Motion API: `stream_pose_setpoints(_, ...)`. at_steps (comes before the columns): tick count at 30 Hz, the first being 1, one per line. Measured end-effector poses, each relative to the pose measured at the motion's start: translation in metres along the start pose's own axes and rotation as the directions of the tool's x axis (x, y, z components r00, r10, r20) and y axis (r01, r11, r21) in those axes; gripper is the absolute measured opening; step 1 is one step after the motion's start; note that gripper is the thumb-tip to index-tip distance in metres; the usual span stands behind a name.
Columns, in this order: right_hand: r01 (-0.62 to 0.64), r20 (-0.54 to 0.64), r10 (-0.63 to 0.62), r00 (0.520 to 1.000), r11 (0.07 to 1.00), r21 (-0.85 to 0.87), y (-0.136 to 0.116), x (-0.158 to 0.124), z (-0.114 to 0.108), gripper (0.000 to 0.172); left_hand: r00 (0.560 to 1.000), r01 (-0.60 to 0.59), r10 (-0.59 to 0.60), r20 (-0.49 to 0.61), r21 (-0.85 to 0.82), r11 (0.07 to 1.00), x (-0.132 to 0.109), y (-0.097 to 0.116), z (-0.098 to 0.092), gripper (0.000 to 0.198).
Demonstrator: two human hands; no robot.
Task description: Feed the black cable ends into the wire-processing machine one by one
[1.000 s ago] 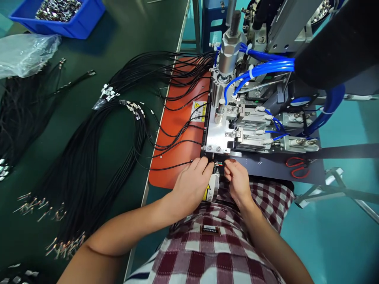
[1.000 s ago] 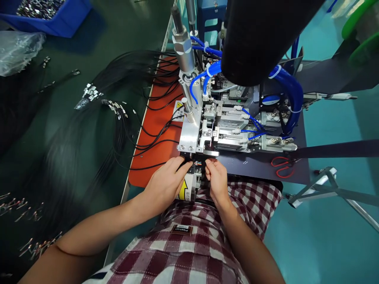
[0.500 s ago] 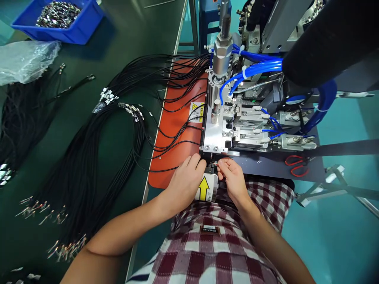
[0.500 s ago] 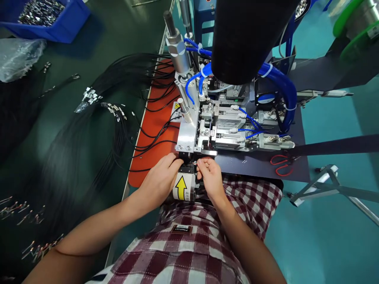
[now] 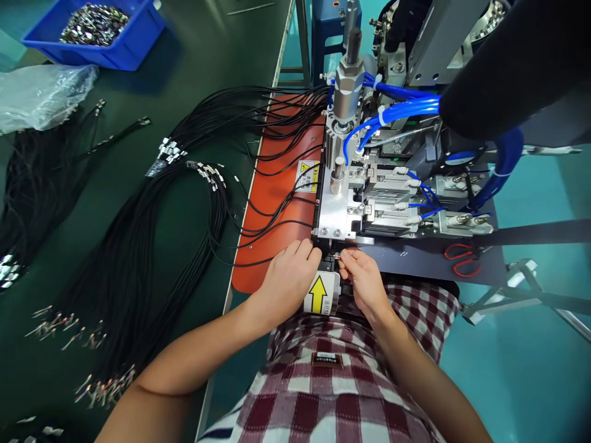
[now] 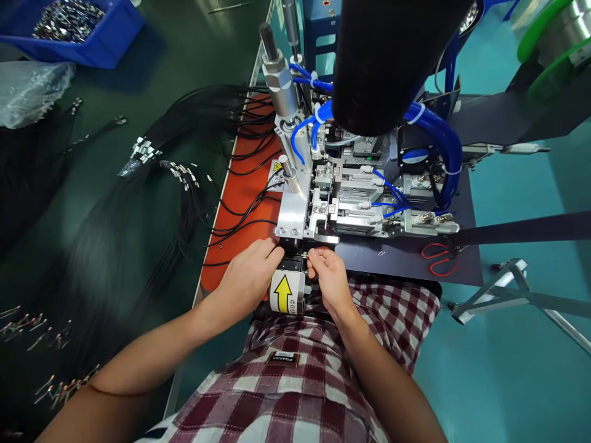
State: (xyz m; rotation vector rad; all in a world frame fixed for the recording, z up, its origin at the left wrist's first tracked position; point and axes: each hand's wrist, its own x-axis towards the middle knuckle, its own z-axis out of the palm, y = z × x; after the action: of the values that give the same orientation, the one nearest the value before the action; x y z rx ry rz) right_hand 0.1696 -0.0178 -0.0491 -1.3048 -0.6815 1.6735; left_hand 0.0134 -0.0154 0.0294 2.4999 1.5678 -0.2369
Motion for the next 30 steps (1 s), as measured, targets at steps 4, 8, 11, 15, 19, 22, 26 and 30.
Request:
stream_pose_setpoints(4,0.041,0.036,-0.041,0.999,0.999,-0.014,0.002,0.000,-0.005,0.028,0.991,-0.126,0.121,-0.052,-0.103,0.987,-0.004,0.007,0.001,0.028)
stream_pose_setpoints(8,0.121,0.028,-0.118,0.993,0.985,-0.122,0.007,-0.001,-0.006,0.035,0.977,-0.193,0.173,-0.121,-0.180,0.965,-0.002,0.004,0.013,0.028)
stream_pose_setpoints(11,0.188,0.000,-0.196,0.981,0.940,-0.285,0.010,-0.002,-0.005,0.033,0.969,-0.210,0.183,-0.166,-0.163,0.964,0.001,0.002,0.022,0.027)
stream_pose_setpoints(15,0.306,-0.026,-0.355,0.934,0.838,-0.452,0.011,-0.005,-0.004,0.022,0.964,-0.217,0.196,-0.181,-0.104,0.971,0.002,0.003,0.026,0.027)
stream_pose_setpoints(19,0.409,0.004,-0.480,0.877,0.742,-0.532,0.012,-0.004,-0.003,0.017,0.965,-0.199,0.190,-0.182,-0.035,0.979,0.002,0.007,0.025,0.027)
stream_pose_setpoints(22,0.337,-0.027,-0.380,0.924,0.848,-0.408,0.015,-0.002,-0.002,0.021,0.966,-0.186,0.179,-0.184,-0.019,0.982,0.003,0.011,0.024,0.026)
stream_pose_setpoints(26,0.259,-0.024,-0.277,0.961,0.923,-0.285,0.015,0.000,0.000,0.025,0.975,-0.144,0.136,-0.176,-0.031,0.989,0.004,0.014,0.023,0.028)
stream_pose_setpoints(30,0.254,-0.004,-0.263,0.965,0.936,-0.244,0.011,0.000,0.000,0.027,0.970,-0.127,0.071,-0.233,-0.235,0.964,-0.006,0.008,0.031,0.034)
